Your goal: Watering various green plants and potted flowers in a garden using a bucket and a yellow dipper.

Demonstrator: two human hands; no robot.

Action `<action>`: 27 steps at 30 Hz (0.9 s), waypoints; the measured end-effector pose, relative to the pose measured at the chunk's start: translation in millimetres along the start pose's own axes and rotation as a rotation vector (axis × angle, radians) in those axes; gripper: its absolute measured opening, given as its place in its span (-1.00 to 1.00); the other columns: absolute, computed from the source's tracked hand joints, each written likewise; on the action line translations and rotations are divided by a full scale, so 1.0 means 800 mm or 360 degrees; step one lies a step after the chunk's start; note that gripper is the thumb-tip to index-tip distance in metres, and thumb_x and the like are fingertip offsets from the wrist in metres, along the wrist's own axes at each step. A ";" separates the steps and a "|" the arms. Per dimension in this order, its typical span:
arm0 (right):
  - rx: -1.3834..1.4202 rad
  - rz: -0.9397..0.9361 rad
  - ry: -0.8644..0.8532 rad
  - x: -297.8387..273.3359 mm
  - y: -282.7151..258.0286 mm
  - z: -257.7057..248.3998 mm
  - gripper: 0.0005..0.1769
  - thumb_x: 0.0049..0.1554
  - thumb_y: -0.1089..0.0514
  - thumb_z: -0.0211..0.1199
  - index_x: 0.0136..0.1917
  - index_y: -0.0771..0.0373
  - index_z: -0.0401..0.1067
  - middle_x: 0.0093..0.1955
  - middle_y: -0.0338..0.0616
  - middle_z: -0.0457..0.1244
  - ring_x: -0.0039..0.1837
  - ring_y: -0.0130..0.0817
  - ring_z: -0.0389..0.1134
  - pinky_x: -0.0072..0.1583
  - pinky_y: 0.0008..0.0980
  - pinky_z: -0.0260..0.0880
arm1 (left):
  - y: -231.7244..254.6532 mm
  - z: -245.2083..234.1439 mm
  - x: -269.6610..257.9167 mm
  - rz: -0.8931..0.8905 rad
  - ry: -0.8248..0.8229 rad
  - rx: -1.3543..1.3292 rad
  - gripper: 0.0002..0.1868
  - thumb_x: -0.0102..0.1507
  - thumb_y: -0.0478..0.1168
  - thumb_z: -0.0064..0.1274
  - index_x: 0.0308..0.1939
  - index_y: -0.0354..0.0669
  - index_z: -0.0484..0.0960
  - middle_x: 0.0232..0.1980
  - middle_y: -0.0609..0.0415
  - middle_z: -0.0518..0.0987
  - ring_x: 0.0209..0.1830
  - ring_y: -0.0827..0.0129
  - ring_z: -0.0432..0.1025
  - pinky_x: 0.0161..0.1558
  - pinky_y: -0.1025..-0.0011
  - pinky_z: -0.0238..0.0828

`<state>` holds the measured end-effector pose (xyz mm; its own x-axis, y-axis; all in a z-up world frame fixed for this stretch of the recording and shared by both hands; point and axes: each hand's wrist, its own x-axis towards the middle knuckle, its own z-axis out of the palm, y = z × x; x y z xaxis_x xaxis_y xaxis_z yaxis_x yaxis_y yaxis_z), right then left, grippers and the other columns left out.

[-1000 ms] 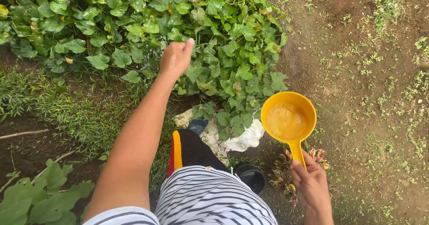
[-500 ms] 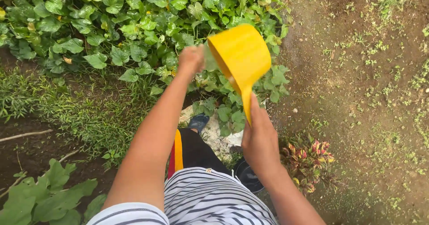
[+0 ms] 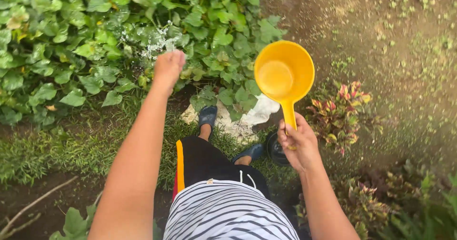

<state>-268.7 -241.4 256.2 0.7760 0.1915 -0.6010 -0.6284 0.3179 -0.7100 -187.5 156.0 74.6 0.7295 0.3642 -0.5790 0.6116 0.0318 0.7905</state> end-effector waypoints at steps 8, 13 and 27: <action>0.0349 0.0278 0.0718 -0.085 0.153 -0.275 -0.60 0.10 0.42 0.04 0.20 0.19 0.16 -0.12 -0.09 0.23 -0.30 -0.46 0.15 -0.35 -0.55 0.08 | -0.113 0.232 -0.074 0.0283 -0.0376 0.0420 -0.64 0.39 -0.04 0.00 -0.01 -0.29 0.67 -0.20 -0.05 0.69 -0.21 0.29 0.55 -0.10 0.34 0.43; 0.0242 0.0387 0.1191 -0.085 0.327 -0.450 -0.56 0.11 0.43 0.05 0.25 0.21 0.18 -0.21 -0.12 0.20 -0.36 -0.49 0.13 -0.41 -0.55 0.00 | -0.148 0.357 -0.144 0.0543 -0.0641 0.0587 -0.62 0.39 -0.06 0.01 0.12 -0.26 0.67 -0.01 -0.15 0.70 -0.04 0.24 0.59 0.03 0.33 0.45; -0.1521 0.0905 0.1364 0.071 0.564 -0.685 -0.30 0.03 0.36 0.23 0.44 0.09 0.25 0.17 0.19 0.34 0.24 0.19 0.34 0.18 0.04 0.36 | -0.379 0.602 -0.233 0.0250 -0.1027 0.0895 -0.59 0.37 -0.09 -0.05 0.23 -0.17 0.61 0.11 -0.21 0.65 0.12 0.09 0.58 0.14 0.27 0.45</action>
<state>-538.0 -596.0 -299.5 0.3499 -0.6497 -0.6749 -0.9039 -0.4234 -0.0610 -361.2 -370.2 -153.0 0.7452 -0.2782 -0.6060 0.4255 -0.5014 0.7534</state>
